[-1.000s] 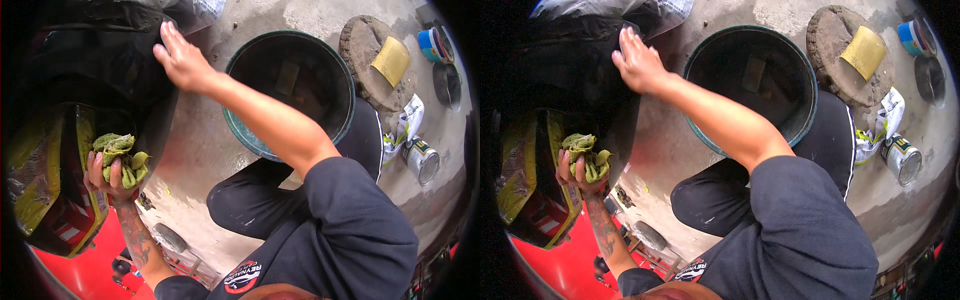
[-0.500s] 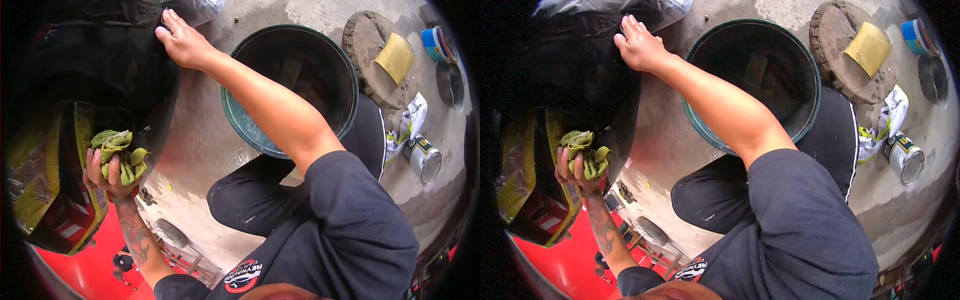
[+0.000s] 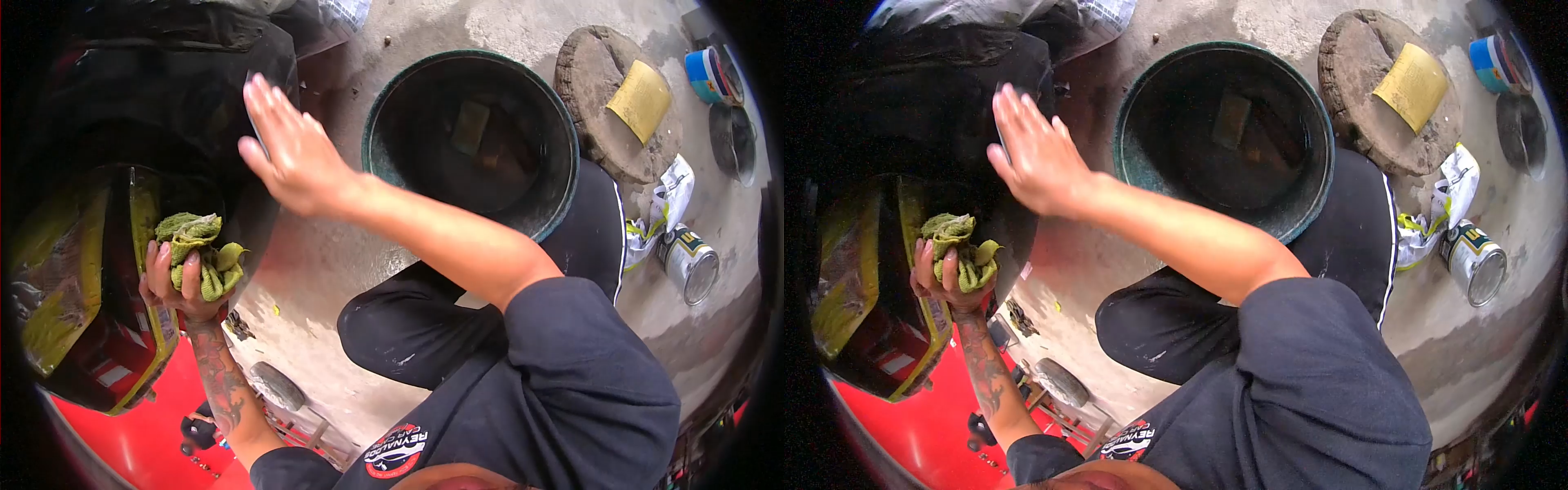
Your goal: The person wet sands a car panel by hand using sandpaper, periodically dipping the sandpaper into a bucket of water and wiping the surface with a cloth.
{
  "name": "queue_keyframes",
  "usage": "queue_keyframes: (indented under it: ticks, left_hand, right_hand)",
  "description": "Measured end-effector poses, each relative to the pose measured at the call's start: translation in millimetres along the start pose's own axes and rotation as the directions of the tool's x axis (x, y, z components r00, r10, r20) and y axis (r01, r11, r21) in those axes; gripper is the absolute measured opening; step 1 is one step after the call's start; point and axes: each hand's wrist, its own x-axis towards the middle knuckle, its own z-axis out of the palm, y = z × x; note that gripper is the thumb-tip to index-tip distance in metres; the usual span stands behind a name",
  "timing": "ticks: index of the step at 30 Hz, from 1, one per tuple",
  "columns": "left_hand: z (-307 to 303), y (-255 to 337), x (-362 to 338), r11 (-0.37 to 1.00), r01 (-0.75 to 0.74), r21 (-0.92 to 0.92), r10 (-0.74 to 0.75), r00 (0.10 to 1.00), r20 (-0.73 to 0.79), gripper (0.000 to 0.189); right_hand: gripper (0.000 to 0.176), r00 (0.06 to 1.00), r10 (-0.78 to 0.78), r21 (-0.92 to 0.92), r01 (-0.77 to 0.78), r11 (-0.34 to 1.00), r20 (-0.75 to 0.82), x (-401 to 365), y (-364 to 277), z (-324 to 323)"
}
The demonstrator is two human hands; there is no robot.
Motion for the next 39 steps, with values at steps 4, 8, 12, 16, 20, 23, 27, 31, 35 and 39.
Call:
queue_keyframes:
  ticks: [4,8,12,16,20,23,27,31,35,39]
  left_hand:
    - [-1,0,2,1.000,-0.001,-0.015,0.001,1.000,-0.001,0.053]
    - [0,1,1,1.000,0.000,-0.010,0.000,1.000,-0.007,0.053]
    - [-2,0,2,1.000,-0.010,-0.017,0.010,1.000,0.003,0.052]
    - [1,-2,-3,1.000,-0.015,-0.027,0.015,1.000,-0.016,0.052]
    - [0,-1,-1,1.000,-0.009,-0.002,0.009,1.000,-0.012,0.052]
    - [2,0,0,1.000,-0.006,-0.001,0.006,1.000,-0.017,0.052]
    - [2,0,-1,0.999,0.004,-0.042,-0.005,1.000,-0.024,0.051]
    - [2,-1,-1,1.000,-0.002,-0.013,0.002,1.000,-0.022,0.052]
    - [2,0,-1,1.000,0.005,-0.004,-0.005,1.000,-0.016,0.054]
    - [3,-1,-1,1.000,0.000,-0.025,0.000,1.000,-0.016,0.056]
  right_hand:
    - [0.068,0.989,-0.119,-0.083,0.112,0.990,-0.084,15,-9,4]
    - [0.068,0.969,-0.238,-0.172,0.224,0.959,-0.065,35,3,-5]
    - [0.070,0.982,-0.166,-0.100,0.157,0.983,-0.090,26,27,2]
    - [0.070,0.954,-0.281,-0.146,0.265,0.953,-0.106,35,2,0]
    - [0.075,0.968,-0.239,-0.105,0.231,0.967,-0.072,-28,3,17]
    - [0.076,0.979,-0.193,-0.104,0.199,0.974,0.069,-63,0,23]
    - [0.076,0.981,-0.137,-0.071,0.128,0.989,-0.136,14,-9,16]
    - [0.080,0.993,-0.077,0.008,0.078,0.997,-0.086,-21,-12,34]
    - [0.082,0.999,-0.012,-0.019,0.012,1.000,0.032,-73,-11,59]
    - [0.076,0.965,0.219,0.152,-0.197,0.969,-0.145,-11,-16,49]
